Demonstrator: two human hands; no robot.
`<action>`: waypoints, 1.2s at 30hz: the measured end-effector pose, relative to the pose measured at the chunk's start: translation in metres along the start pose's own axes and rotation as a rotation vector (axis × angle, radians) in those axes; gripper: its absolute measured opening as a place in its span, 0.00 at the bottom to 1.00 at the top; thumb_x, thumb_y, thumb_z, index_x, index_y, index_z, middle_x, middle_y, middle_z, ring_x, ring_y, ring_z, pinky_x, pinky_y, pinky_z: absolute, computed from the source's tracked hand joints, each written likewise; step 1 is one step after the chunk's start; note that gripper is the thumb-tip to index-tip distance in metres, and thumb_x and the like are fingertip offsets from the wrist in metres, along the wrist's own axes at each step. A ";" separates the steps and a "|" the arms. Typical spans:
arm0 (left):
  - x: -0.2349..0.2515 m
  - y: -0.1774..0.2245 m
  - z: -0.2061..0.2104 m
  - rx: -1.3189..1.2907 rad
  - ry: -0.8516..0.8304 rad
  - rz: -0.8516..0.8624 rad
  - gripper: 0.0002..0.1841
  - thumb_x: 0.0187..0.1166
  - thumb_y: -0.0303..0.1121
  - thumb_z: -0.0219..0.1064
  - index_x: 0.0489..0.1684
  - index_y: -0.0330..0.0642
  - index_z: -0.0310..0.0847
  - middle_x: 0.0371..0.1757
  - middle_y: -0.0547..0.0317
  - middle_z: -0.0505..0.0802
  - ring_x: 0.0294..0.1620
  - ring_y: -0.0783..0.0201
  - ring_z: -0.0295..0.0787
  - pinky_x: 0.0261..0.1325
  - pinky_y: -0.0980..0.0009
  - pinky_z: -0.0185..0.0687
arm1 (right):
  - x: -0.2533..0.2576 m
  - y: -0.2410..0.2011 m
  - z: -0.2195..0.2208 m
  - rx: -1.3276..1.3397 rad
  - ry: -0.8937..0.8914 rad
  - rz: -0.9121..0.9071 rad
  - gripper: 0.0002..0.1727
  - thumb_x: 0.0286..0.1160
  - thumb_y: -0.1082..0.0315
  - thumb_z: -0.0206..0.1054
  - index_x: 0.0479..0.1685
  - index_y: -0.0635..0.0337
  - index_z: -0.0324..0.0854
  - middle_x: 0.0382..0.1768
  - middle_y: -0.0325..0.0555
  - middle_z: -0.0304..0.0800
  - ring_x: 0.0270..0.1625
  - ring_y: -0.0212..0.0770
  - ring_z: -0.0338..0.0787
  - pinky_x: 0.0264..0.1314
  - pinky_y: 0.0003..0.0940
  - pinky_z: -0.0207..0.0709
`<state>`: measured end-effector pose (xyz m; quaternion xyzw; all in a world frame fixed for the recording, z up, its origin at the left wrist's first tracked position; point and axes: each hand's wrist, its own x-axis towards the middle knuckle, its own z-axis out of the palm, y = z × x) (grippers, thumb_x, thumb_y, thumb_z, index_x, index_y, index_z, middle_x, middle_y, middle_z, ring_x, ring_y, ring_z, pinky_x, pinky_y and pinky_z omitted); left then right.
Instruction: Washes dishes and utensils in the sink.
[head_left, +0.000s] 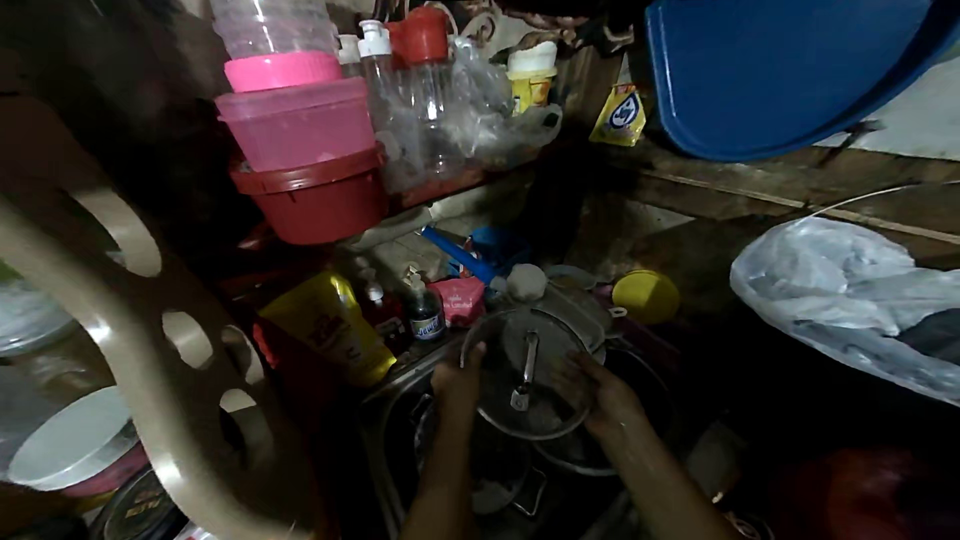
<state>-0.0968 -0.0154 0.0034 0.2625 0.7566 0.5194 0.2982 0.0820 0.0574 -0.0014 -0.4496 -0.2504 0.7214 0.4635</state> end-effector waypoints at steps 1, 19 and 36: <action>0.001 -0.001 -0.004 -0.008 -0.073 0.008 0.19 0.83 0.47 0.69 0.55 0.40 0.88 0.32 0.53 0.91 0.26 0.62 0.87 0.35 0.63 0.86 | 0.000 -0.001 -0.001 -0.002 0.007 -0.005 0.18 0.92 0.62 0.54 0.66 0.68 0.74 0.41 0.54 0.92 0.37 0.42 0.94 0.40 0.33 0.90; 0.004 -0.027 -0.041 0.140 -0.225 0.031 0.11 0.85 0.38 0.68 0.42 0.38 0.90 0.33 0.56 0.95 0.29 0.65 0.92 0.39 0.65 0.92 | 0.015 -0.031 0.024 -0.385 -0.185 -0.199 0.16 0.93 0.62 0.54 0.59 0.66 0.78 0.35 0.48 0.93 0.33 0.39 0.95 0.38 0.35 0.91; -0.027 -0.021 -0.024 -0.195 0.052 -0.023 0.19 0.93 0.44 0.54 0.70 0.40 0.76 0.49 0.50 0.88 0.38 0.62 0.85 0.41 0.63 0.84 | 0.044 -0.029 0.019 -0.360 -0.337 -0.077 0.19 0.94 0.58 0.50 0.62 0.64 0.78 0.36 0.47 0.92 0.33 0.38 0.94 0.35 0.32 0.89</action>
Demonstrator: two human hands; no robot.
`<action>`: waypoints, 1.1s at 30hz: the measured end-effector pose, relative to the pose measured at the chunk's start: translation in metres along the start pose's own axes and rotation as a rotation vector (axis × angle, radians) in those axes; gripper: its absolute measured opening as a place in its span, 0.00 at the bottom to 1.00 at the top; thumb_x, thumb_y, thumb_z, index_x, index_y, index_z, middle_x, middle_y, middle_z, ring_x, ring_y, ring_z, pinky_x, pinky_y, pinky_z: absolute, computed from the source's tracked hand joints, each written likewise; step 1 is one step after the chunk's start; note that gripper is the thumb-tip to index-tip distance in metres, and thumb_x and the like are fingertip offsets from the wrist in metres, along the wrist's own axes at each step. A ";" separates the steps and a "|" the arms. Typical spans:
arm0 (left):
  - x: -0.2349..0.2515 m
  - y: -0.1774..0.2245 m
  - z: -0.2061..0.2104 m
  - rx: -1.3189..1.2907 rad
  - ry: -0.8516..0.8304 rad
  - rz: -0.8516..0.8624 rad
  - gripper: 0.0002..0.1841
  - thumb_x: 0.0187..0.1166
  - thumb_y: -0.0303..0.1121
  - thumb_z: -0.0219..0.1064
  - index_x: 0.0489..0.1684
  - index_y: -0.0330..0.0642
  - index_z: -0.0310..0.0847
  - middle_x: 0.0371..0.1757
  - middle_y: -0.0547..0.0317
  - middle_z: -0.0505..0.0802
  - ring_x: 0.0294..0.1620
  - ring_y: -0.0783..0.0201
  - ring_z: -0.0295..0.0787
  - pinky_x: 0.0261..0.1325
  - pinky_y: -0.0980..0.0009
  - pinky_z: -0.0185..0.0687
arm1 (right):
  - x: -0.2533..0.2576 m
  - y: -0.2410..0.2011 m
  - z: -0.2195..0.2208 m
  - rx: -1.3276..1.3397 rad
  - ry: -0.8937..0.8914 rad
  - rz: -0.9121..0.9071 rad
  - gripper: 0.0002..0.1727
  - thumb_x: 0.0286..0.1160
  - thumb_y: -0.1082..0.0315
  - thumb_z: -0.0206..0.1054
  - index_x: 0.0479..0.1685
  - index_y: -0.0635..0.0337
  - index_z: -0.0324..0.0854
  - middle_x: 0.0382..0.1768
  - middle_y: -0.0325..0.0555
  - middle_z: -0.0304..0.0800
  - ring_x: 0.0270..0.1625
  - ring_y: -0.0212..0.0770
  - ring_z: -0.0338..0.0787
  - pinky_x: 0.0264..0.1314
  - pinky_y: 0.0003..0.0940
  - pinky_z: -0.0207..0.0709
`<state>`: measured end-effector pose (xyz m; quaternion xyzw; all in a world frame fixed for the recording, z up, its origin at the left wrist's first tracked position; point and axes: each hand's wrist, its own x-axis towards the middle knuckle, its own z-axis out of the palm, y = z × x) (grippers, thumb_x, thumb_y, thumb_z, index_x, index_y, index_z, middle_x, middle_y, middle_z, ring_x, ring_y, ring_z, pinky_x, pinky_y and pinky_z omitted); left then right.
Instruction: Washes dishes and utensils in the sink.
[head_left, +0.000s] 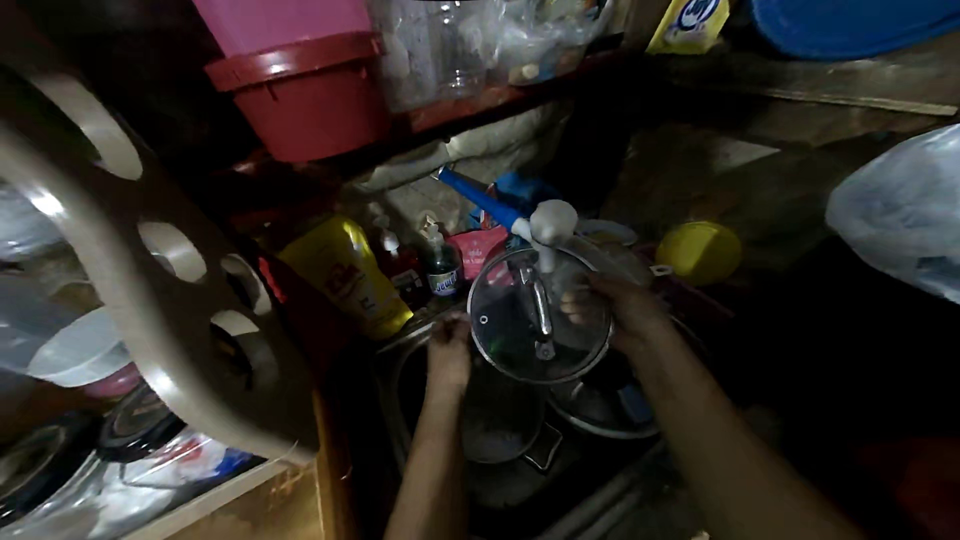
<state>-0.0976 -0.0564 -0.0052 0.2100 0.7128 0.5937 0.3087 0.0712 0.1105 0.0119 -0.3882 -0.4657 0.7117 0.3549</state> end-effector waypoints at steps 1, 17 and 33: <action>-0.004 -0.003 0.001 -0.077 -0.060 -0.035 0.22 0.90 0.49 0.58 0.72 0.44 0.75 0.49 0.52 0.89 0.38 0.62 0.86 0.41 0.64 0.84 | -0.003 -0.001 0.004 0.009 0.006 0.025 0.19 0.94 0.58 0.50 0.62 0.63 0.79 0.35 0.47 0.93 0.33 0.38 0.94 0.35 0.30 0.88; -0.035 -0.025 0.002 -0.144 -0.094 0.154 0.35 0.82 0.25 0.68 0.88 0.49 0.57 0.52 0.57 0.94 0.39 0.68 0.91 0.45 0.72 0.88 | -0.012 0.011 0.014 0.016 -0.146 -0.052 0.18 0.94 0.58 0.51 0.64 0.62 0.78 0.36 0.45 0.94 0.35 0.37 0.96 0.39 0.30 0.90; -0.023 -0.027 0.029 -0.272 0.143 -0.076 0.16 0.81 0.38 0.70 0.58 0.38 0.80 0.31 0.52 0.89 0.25 0.62 0.86 0.28 0.65 0.85 | -0.006 0.021 0.005 -0.109 -0.169 -0.148 0.19 0.95 0.61 0.49 0.65 0.65 0.78 0.40 0.48 0.95 0.38 0.40 0.96 0.40 0.36 0.92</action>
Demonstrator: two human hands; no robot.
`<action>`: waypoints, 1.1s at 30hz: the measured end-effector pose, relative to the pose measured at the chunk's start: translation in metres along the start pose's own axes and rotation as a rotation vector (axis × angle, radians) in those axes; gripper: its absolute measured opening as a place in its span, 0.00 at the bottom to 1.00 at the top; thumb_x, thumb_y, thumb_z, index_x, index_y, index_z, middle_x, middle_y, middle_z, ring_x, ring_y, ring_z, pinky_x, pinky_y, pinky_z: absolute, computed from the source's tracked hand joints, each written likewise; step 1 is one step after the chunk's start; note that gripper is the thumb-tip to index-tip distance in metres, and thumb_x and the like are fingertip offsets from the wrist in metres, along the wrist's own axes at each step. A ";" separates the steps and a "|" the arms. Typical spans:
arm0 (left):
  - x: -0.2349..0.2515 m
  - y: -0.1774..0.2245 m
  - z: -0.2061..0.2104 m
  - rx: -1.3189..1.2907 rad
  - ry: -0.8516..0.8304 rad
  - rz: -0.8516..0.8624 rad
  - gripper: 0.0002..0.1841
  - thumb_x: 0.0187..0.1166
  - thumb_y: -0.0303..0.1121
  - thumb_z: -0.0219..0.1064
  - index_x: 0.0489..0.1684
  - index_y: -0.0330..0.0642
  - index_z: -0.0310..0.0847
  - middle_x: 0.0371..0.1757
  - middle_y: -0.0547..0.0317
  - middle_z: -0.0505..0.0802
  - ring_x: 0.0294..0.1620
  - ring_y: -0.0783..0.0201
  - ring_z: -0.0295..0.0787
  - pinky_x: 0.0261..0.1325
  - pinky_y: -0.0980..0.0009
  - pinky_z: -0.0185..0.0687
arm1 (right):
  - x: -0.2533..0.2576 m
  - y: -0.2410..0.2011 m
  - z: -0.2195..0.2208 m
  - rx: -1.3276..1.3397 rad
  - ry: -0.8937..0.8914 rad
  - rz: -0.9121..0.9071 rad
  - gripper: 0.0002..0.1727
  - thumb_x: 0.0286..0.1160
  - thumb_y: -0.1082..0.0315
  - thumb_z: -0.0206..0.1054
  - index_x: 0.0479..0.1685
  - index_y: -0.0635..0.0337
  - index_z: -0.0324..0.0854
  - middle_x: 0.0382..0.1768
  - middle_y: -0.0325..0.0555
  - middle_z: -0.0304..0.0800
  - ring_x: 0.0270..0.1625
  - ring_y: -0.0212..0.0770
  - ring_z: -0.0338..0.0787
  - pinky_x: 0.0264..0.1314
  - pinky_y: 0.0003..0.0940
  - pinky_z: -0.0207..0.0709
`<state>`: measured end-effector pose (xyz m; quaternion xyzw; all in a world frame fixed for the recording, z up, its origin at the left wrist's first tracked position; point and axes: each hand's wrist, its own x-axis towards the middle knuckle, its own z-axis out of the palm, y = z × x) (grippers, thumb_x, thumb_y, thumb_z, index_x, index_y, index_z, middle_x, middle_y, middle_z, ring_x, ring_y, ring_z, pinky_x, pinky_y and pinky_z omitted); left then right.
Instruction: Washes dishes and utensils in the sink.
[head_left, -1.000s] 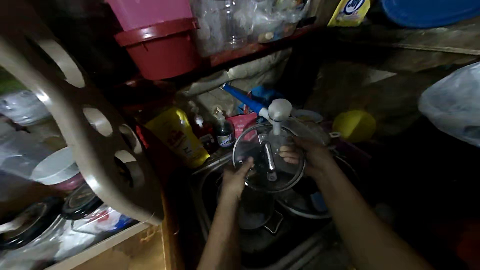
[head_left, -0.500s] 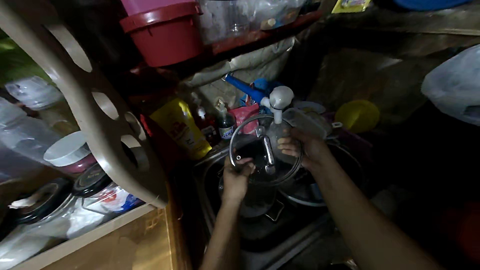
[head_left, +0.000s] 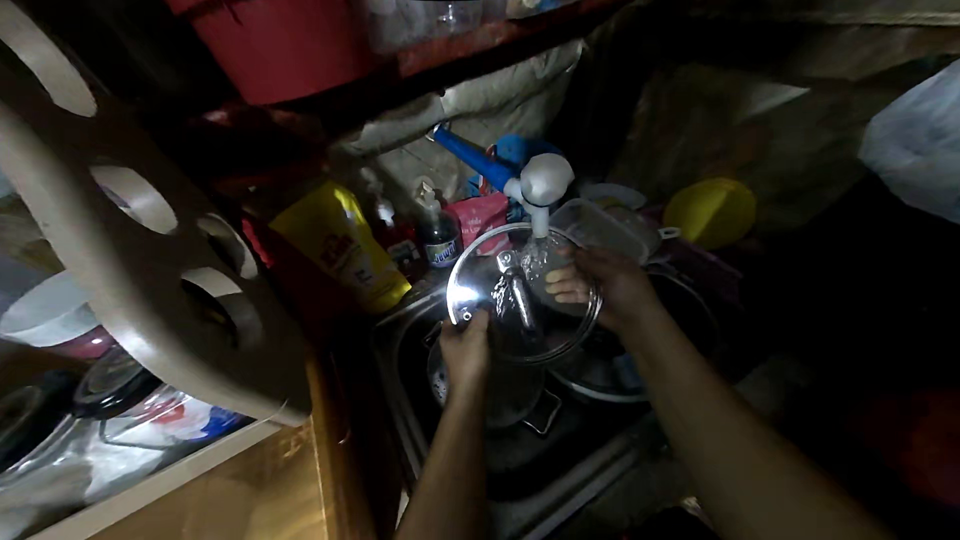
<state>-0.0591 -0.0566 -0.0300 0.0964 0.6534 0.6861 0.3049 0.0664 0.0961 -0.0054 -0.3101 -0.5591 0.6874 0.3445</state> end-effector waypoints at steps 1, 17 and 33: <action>0.001 0.002 0.001 0.020 0.027 -0.036 0.17 0.81 0.41 0.71 0.57 0.38 0.81 0.30 0.52 0.89 0.25 0.62 0.86 0.28 0.64 0.84 | 0.000 0.002 0.000 -0.001 0.009 -0.003 0.19 0.94 0.61 0.50 0.65 0.66 0.78 0.41 0.50 0.95 0.38 0.41 0.97 0.41 0.37 0.92; 0.015 0.000 0.002 -0.064 -0.104 -0.065 0.11 0.79 0.34 0.72 0.52 0.40 0.81 0.32 0.58 0.86 0.27 0.67 0.81 0.32 0.72 0.81 | 0.003 0.012 -0.009 -0.023 0.038 -0.025 0.18 0.93 0.62 0.52 0.64 0.67 0.78 0.45 0.53 0.93 0.42 0.44 0.95 0.47 0.43 0.92; 0.023 -0.010 -0.004 -0.440 -0.443 -0.032 0.18 0.81 0.25 0.56 0.67 0.45 0.79 0.55 0.57 0.93 0.43 0.67 0.92 0.48 0.71 0.89 | -0.013 -0.004 -0.012 0.100 0.084 0.081 0.18 0.95 0.60 0.49 0.64 0.61 0.78 0.37 0.44 0.95 0.37 0.38 0.96 0.40 0.31 0.91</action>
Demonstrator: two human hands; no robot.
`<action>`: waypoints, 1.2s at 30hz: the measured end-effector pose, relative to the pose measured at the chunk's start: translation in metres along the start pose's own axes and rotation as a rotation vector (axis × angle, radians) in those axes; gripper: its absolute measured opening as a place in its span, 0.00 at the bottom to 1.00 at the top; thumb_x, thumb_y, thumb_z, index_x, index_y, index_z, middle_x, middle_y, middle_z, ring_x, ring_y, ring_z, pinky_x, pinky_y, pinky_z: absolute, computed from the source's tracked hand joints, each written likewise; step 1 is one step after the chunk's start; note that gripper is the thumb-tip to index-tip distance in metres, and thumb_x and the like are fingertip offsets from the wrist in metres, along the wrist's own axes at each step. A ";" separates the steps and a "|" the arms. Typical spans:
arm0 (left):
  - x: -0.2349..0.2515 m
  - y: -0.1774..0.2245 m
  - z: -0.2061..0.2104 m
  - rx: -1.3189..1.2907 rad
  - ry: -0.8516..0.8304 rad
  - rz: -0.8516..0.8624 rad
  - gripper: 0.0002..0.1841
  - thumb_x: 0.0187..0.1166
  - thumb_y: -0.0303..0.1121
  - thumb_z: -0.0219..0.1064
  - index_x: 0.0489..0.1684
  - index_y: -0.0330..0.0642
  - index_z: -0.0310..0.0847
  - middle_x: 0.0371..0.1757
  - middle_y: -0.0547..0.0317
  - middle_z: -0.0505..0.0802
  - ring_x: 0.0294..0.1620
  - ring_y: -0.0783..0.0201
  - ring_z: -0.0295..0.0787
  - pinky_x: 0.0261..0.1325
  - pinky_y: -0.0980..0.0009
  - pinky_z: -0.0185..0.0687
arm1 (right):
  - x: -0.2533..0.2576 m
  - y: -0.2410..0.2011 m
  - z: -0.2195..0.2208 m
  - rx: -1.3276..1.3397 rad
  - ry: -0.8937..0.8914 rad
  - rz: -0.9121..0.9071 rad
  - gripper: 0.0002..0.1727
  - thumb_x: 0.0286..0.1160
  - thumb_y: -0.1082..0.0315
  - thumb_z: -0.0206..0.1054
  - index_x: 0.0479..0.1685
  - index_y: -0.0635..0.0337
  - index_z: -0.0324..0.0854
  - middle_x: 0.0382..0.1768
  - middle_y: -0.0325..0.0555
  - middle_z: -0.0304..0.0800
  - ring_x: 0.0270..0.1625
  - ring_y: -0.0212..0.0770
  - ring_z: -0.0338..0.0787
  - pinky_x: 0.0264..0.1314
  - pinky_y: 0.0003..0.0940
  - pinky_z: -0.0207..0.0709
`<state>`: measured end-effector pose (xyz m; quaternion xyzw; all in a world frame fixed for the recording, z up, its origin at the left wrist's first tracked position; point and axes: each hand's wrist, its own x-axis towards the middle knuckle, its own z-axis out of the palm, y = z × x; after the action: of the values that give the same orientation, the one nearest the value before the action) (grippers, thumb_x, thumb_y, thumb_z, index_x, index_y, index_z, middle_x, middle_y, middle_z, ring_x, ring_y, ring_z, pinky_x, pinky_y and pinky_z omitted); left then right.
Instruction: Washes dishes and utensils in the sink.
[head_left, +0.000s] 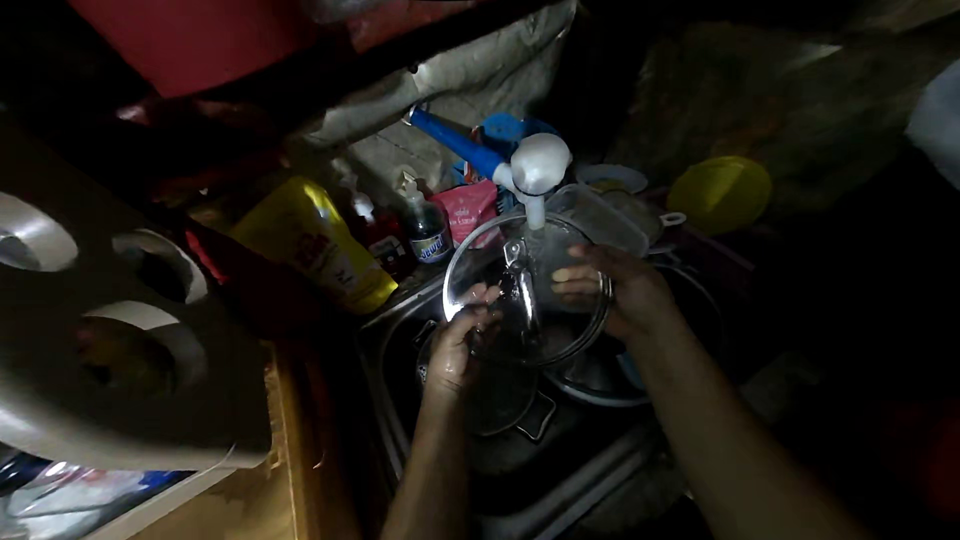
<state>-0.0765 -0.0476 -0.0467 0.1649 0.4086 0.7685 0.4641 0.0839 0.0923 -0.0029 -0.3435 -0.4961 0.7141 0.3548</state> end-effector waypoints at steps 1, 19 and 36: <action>0.000 -0.002 -0.001 0.009 0.034 0.004 0.16 0.81 0.26 0.58 0.65 0.44 0.80 0.48 0.57 0.93 0.38 0.68 0.90 0.43 0.72 0.89 | 0.000 0.000 0.002 -0.001 0.004 -0.006 0.18 0.94 0.60 0.49 0.64 0.62 0.78 0.38 0.45 0.95 0.36 0.38 0.97 0.39 0.32 0.91; 0.004 -0.010 -0.004 0.355 0.597 0.337 0.27 0.93 0.55 0.46 0.27 0.46 0.78 0.13 0.68 0.79 0.11 0.73 0.76 0.17 0.76 0.79 | -0.005 0.023 0.019 -0.009 -0.144 -0.092 0.17 0.92 0.64 0.51 0.61 0.63 0.80 0.39 0.47 0.96 0.38 0.38 0.96 0.41 0.33 0.92; 0.003 -0.008 -0.009 0.316 0.683 0.307 0.29 0.91 0.58 0.46 0.25 0.47 0.78 0.12 0.68 0.78 0.11 0.72 0.77 0.17 0.74 0.79 | -0.014 0.012 0.057 -0.821 0.127 -0.227 0.30 0.57 0.56 0.88 0.47 0.66 0.77 0.31 0.50 0.82 0.34 0.45 0.82 0.40 0.49 0.78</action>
<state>-0.0791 -0.0476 -0.0587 0.0286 0.6229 0.7671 0.1507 0.0407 0.0509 0.0036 -0.4428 -0.7509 0.3913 0.2950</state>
